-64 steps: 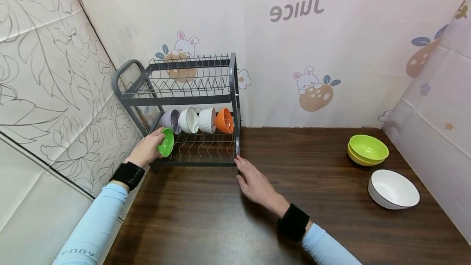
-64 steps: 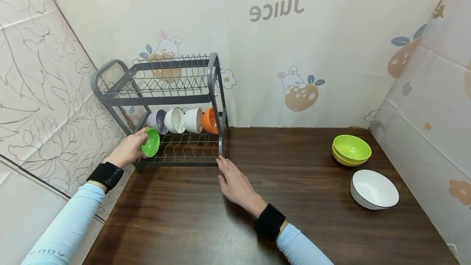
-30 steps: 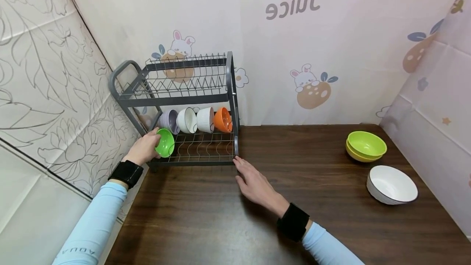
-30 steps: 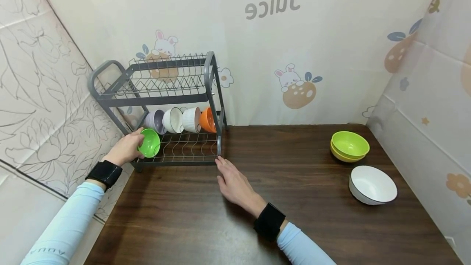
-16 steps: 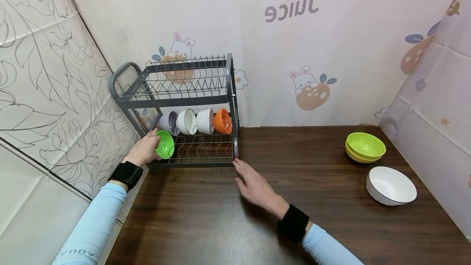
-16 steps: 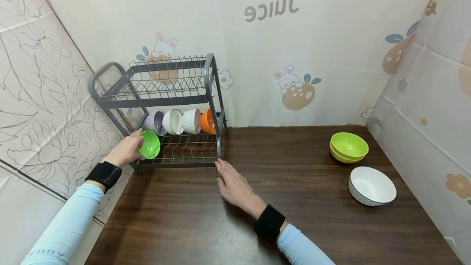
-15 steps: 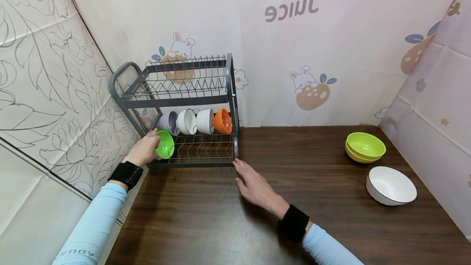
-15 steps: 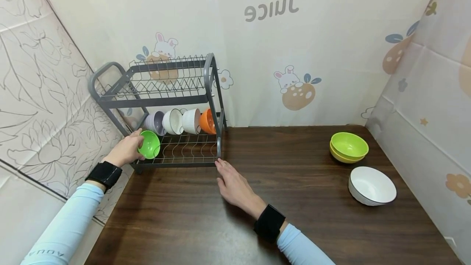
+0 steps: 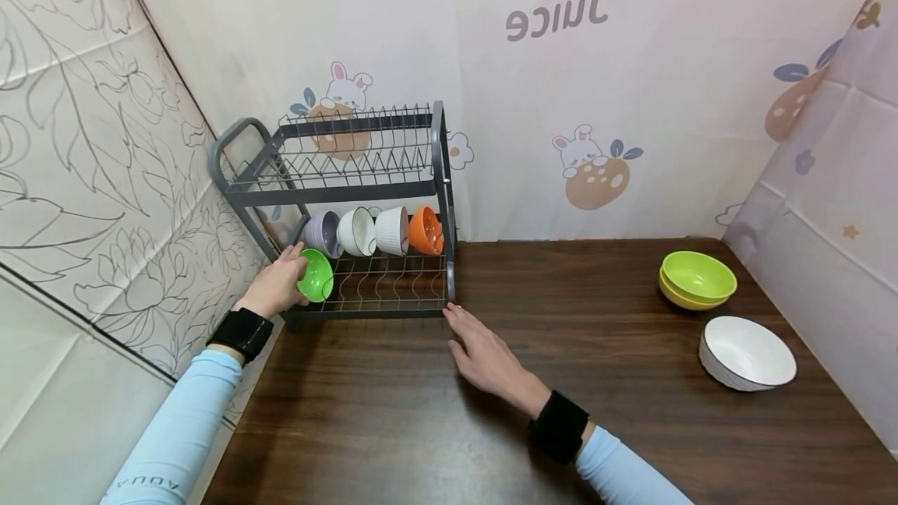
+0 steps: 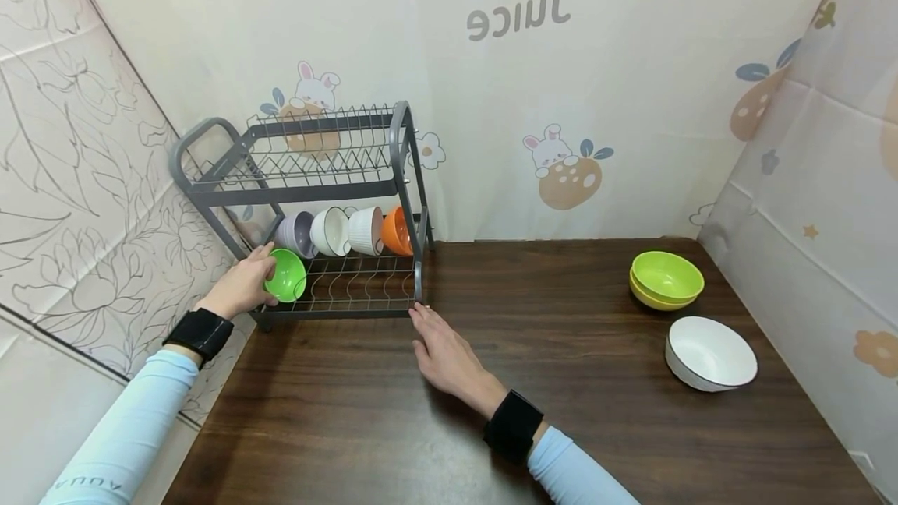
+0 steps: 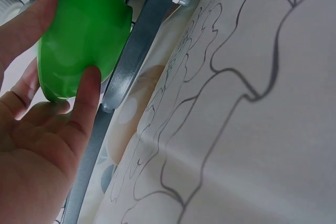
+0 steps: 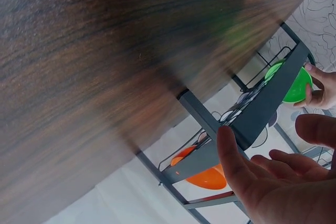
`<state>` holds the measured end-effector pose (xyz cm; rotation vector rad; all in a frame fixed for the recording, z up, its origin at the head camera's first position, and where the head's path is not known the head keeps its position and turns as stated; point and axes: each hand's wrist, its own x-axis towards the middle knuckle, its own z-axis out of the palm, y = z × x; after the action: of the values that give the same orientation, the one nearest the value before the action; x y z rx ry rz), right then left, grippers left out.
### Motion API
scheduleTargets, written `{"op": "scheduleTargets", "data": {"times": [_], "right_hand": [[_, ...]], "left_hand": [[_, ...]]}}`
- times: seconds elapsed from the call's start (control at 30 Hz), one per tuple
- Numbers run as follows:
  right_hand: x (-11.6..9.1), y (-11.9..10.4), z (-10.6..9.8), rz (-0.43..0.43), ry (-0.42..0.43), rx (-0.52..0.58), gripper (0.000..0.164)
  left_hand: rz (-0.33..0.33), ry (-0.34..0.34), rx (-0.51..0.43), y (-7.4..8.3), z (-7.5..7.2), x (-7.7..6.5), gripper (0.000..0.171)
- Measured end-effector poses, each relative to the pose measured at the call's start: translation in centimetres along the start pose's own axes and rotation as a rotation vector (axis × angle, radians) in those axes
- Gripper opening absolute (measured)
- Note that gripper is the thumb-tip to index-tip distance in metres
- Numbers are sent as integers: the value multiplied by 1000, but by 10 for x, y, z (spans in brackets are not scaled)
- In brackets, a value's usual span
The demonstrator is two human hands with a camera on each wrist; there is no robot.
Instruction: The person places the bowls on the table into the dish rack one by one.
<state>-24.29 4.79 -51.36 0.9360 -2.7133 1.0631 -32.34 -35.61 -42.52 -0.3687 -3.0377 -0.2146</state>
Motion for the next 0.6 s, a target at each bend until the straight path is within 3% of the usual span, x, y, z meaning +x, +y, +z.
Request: {"op": "scheduleTargets", "data": {"times": [0.2, 0.3, 0.37, 0.43, 0.53, 0.6], "right_hand": [[-1, 1, 0, 8, -4, -13, 53], [-4, 1, 1, 20, -1, -2, 53], [-5, 1, 1, 9, 18, 6, 50], [-5, 0, 0, -17, 50, 9, 46], [-4, 0, -2, -62, 110, 23, 37], [-5, -1, -5, -70, 151, 38, 33]], "left_hand": [[3, 3, 17, 2, -1, -2, 51], [50, 76, 12, 17, -5, -7, 60], [106, 169, -15, 37, -8, -10, 59], [164, 245, -60, 64, -9, -11, 46], [245, 295, -119, 110, -2, -13, 20], [295, 291, -141, 139, 8, -16, 11]]}}
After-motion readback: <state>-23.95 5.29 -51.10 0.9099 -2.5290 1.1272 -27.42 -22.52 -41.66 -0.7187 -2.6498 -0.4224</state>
